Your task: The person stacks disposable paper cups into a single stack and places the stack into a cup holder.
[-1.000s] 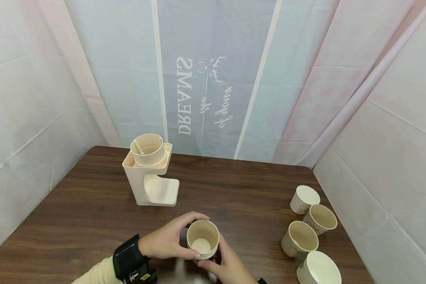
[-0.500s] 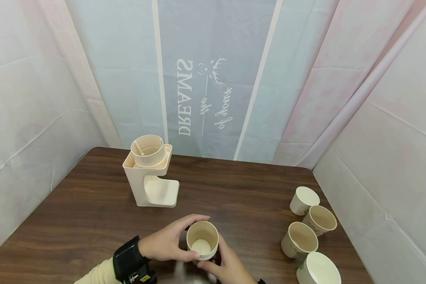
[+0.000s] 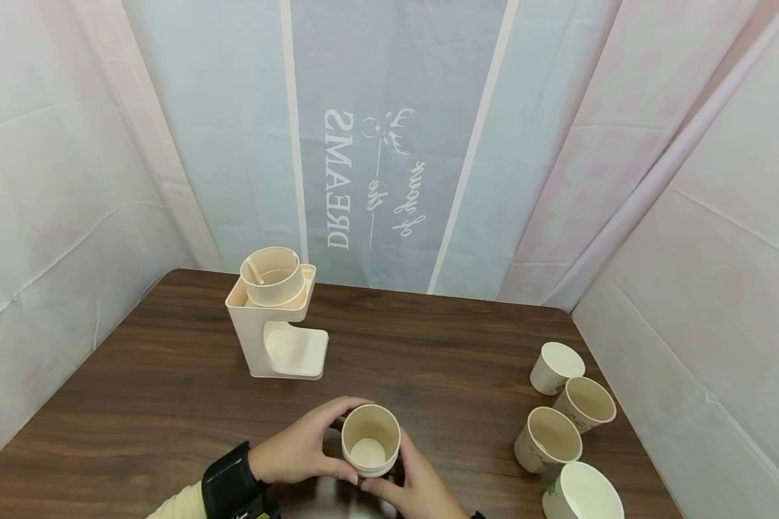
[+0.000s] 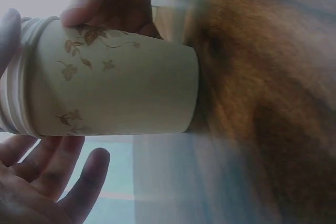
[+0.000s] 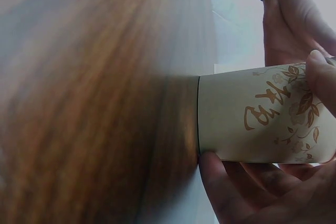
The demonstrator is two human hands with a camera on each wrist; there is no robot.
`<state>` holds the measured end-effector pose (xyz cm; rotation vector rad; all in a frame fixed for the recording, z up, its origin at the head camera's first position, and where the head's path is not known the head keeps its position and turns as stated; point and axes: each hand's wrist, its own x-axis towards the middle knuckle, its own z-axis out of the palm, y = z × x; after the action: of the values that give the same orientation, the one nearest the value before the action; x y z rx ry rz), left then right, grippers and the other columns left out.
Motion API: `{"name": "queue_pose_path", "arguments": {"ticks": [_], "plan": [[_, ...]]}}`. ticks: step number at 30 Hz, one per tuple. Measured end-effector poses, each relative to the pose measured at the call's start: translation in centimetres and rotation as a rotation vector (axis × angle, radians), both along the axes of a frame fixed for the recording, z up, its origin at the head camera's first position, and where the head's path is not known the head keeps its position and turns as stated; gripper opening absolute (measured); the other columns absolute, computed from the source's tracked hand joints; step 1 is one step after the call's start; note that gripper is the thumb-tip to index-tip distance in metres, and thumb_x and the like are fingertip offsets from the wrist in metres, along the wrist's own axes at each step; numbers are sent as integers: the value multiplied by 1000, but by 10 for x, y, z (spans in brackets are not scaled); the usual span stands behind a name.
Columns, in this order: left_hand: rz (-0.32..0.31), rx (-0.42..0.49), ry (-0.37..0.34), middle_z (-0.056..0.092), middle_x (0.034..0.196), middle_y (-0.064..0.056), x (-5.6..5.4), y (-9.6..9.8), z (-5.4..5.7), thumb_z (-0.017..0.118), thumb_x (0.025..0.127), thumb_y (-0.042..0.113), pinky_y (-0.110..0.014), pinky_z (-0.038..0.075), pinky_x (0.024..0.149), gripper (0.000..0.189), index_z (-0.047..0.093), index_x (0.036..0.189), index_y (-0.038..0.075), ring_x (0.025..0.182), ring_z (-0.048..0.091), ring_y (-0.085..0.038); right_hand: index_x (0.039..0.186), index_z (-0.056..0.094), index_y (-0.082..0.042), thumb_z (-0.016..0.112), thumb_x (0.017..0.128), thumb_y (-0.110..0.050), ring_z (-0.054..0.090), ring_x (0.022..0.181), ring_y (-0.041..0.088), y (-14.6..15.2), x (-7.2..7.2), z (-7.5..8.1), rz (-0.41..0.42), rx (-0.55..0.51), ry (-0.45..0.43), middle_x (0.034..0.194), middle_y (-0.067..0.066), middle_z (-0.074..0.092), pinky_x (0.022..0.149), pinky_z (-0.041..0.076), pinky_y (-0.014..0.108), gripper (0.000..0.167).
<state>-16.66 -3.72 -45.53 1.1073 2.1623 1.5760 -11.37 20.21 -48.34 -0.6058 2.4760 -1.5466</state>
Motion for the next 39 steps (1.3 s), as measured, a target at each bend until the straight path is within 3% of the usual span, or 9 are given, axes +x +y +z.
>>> {"name": "queue_pose_path", "arguments": {"ticks": [7,13,16,22,29,32,34,37,39], "plan": [[24,17,8,58,135,2,4,0,-10,89,80,27,-31,51,99,77,49,145,19,120,56,-15,151,39,-8,79,91,-22,49,129,10,1,-1,-1,53,-34,122,143,17,53,103,42,22,73],[35,49,45,59,134,1,5,2,-16,89,81,25,-32,51,100,74,50,144,17,120,56,-16,149,40,-6,81,90,-26,53,126,13,1,0,-1,46,32,208,139,15,56,101,46,24,74],[34,54,45,59,133,0,5,2,-17,88,82,25,-32,51,100,72,50,143,17,119,57,-15,148,37,-2,81,90,-24,54,125,14,3,1,0,70,45,200,138,18,56,100,47,24,76],[28,42,2,59,133,3,4,2,-18,87,84,29,-32,50,101,72,49,144,22,120,56,-14,152,26,7,78,92,-13,55,123,10,16,5,11,134,-48,97,140,35,47,91,56,32,82],[15,68,-73,61,131,1,5,4,-21,87,84,25,-32,49,102,70,49,143,24,119,59,-15,151,30,9,77,90,-3,53,127,3,51,9,17,126,22,222,132,39,52,84,60,36,78],[17,76,-75,62,129,0,5,6,-23,88,83,25,-32,49,102,69,50,141,24,118,60,-15,152,33,2,76,89,1,55,125,3,68,14,20,86,46,242,134,26,59,83,59,31,77],[18,82,-74,62,129,-1,6,7,-23,88,83,25,-31,49,102,69,51,141,23,117,61,-15,152,35,0,76,87,6,56,123,2,77,19,23,40,51,272,137,9,62,83,58,28,78],[15,90,-82,62,129,-1,6,9,-24,88,83,24,-31,49,103,69,51,140,23,117,61,-16,152,36,1,76,81,14,56,121,-2,90,26,30,-36,42,348,139,-14,57,84,56,21,83],[11,98,-92,62,129,-1,6,9,-25,88,83,23,-31,49,102,68,50,140,23,118,61,-16,152,37,2,74,76,22,57,121,-3,100,29,36,-78,11,403,138,-20,56,87,53,16,87]]}}
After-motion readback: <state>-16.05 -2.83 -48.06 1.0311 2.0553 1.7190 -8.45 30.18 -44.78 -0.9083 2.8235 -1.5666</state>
